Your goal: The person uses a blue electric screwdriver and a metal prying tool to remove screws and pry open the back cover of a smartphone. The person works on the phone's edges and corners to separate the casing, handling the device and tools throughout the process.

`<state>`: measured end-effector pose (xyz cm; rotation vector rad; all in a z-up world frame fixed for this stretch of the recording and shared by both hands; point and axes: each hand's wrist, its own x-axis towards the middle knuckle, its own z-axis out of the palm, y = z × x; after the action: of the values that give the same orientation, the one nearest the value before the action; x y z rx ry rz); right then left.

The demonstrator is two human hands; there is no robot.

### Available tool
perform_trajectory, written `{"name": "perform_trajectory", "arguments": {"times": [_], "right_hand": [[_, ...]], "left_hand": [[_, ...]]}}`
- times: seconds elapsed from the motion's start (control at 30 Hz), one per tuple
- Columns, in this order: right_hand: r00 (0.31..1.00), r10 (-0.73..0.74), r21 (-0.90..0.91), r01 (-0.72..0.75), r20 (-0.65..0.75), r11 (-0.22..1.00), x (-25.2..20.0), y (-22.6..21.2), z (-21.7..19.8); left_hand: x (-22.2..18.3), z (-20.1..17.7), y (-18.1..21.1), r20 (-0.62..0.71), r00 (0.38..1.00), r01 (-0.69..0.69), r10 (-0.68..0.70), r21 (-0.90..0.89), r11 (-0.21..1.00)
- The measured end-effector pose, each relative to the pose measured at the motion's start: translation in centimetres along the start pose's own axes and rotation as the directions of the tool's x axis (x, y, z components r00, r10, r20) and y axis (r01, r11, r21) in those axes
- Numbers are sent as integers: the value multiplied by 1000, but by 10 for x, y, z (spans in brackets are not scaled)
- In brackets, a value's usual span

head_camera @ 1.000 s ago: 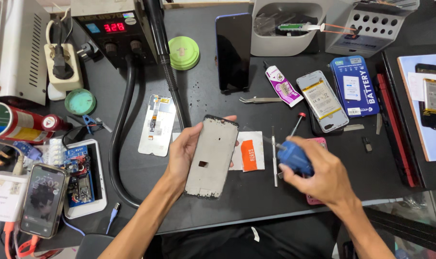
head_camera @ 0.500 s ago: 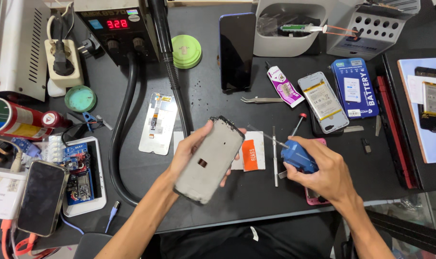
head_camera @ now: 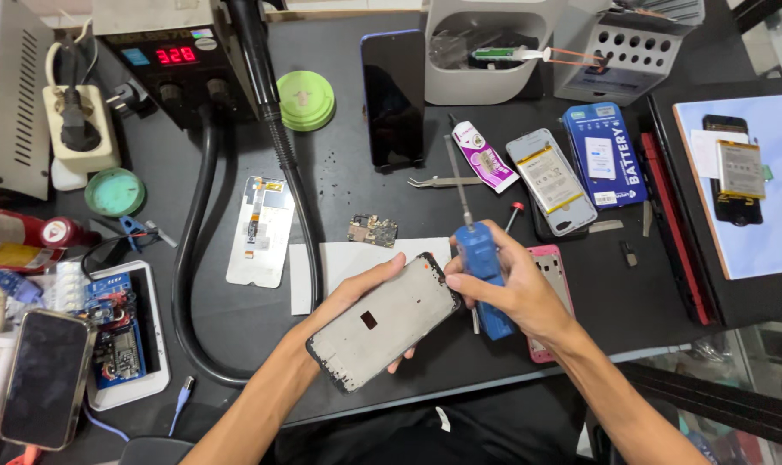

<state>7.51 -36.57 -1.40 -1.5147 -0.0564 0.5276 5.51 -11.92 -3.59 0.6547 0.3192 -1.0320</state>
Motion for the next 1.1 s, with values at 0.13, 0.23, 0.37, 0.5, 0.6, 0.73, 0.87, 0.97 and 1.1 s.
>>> {"name": "perform_trajectory", "arguments": {"times": [0.13, 0.23, 0.37, 0.5, 0.6, 0.73, 0.87, 0.97, 1.1], "right_hand": [[1000, 4, 50, -3, -31, 999, 2, 4, 1], [987, 26, 156, 0, -160, 988, 3, 10, 0], [963, 20, 266, 54, -268, 962, 2, 14, 2], [965, -5, 295, 84, -261, 952, -1, 20, 12], [975, 19, 226, 33, -221, 974, -5, 25, 24], [998, -26, 34, 28, -65, 999, -10, 27, 31], [996, -15, -54, 19, 83, 998, -11, 26, 18], [996, 20, -172, -4, 89, 985, -16, 22, 4], [1000, -8, -535, -9, -30, 845, -27, 15, -3]], "left_hand": [[10, -15, -3, 146, 983, -102, 113, -79, 992], [21, -36, -3, 227, 918, -294, 325, -159, 942], [23, -43, -7, 202, 822, -539, 533, -31, 842], [16, -17, -18, 85, 836, -548, 541, 144, 824], [19, 3, -21, -39, 817, -566, 576, 140, 812], [15, 6, -11, -76, 770, -630, 633, 66, 774], [6, -2, 0, -62, 765, -636, 641, 85, 767], [3, -6, 7, -68, 760, -627, 646, 186, 757], [4, -16, 8, -52, 773, -596, 632, 278, 753]]}}
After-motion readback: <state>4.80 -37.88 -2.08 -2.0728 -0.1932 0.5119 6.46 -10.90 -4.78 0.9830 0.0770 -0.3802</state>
